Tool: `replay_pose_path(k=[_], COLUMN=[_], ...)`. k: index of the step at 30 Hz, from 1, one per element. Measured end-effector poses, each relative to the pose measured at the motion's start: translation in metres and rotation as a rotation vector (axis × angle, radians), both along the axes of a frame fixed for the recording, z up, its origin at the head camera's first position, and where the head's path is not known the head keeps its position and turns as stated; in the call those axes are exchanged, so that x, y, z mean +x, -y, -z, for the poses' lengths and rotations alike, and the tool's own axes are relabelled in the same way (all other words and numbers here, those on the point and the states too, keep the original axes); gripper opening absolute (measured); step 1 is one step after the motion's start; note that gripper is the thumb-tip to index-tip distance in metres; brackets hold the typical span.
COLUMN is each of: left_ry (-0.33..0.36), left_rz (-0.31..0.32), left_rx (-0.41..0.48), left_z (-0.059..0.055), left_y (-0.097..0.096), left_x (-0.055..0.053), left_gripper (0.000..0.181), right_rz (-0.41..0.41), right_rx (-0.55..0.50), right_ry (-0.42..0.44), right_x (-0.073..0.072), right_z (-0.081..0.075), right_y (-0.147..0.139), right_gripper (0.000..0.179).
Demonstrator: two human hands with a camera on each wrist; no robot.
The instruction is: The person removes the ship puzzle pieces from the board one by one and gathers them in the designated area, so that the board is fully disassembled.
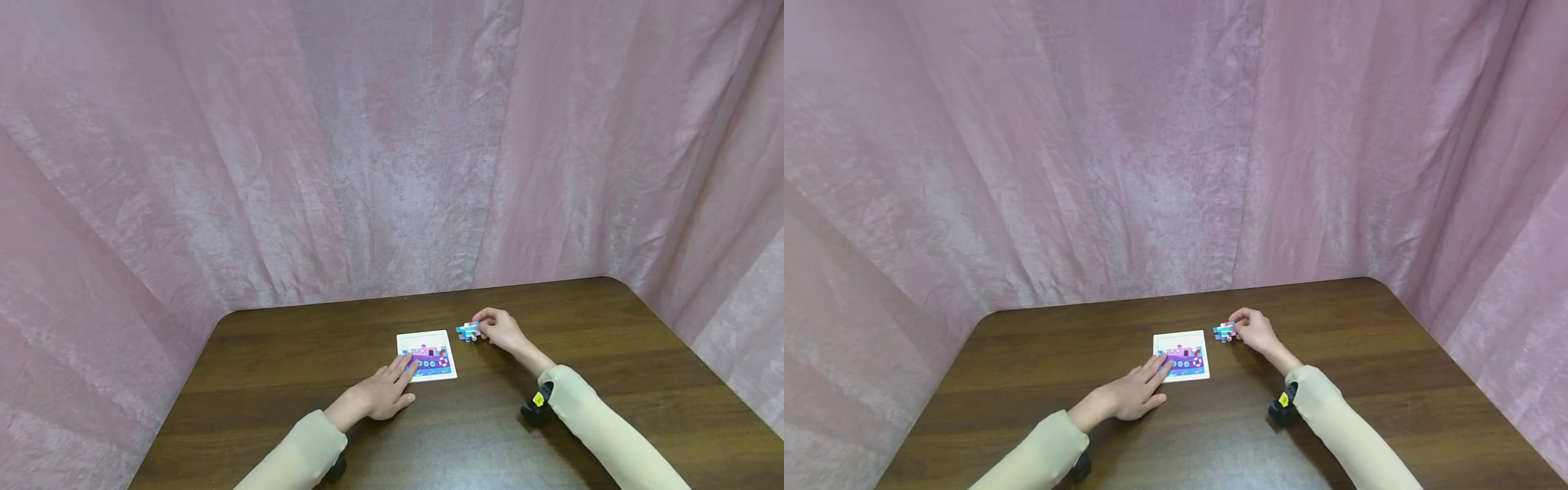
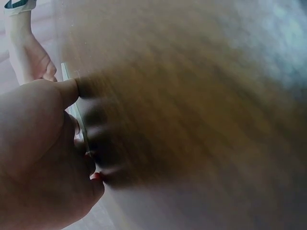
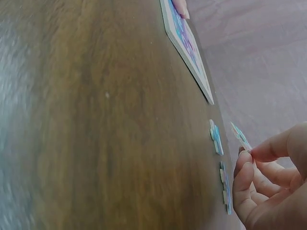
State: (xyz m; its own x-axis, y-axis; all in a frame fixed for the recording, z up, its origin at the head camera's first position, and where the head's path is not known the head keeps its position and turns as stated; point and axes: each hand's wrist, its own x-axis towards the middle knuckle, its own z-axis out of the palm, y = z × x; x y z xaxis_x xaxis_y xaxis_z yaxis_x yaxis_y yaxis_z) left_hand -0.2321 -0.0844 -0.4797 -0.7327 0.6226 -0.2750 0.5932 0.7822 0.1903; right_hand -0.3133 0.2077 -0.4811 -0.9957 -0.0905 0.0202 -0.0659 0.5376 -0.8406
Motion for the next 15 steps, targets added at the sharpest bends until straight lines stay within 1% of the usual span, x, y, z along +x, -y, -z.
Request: replay_pose_path(k=[3,5,9,15], left_ry=[0.006,0.004,0.002,0.008], left_rz=[-0.002,0.001,0.003,0.005], left_rx=[0.002,0.011,0.013,-0.007], left_z=[-0.001,0.001,0.002,-0.002], left_y=[0.000,0.001,0.001,-0.001], left_x=[0.000,0.000,0.000,0.002], left_gripper=[0.063,0.063,0.064,0.064], right_rz=[0.004,0.006,0.018,0.035], right_rx=[0.008,0.006,-0.007,-0.035], right_ry=[0.004,0.008,0.023,0.028], right_x=[0.000,-0.001,-0.003,-0.004], right_z=[-0.001,-0.001,-0.002,-0.003], right_y=[-0.003,-0.006,-0.011,-0.017], right_gripper=[0.021,0.022,0.023,0.024])
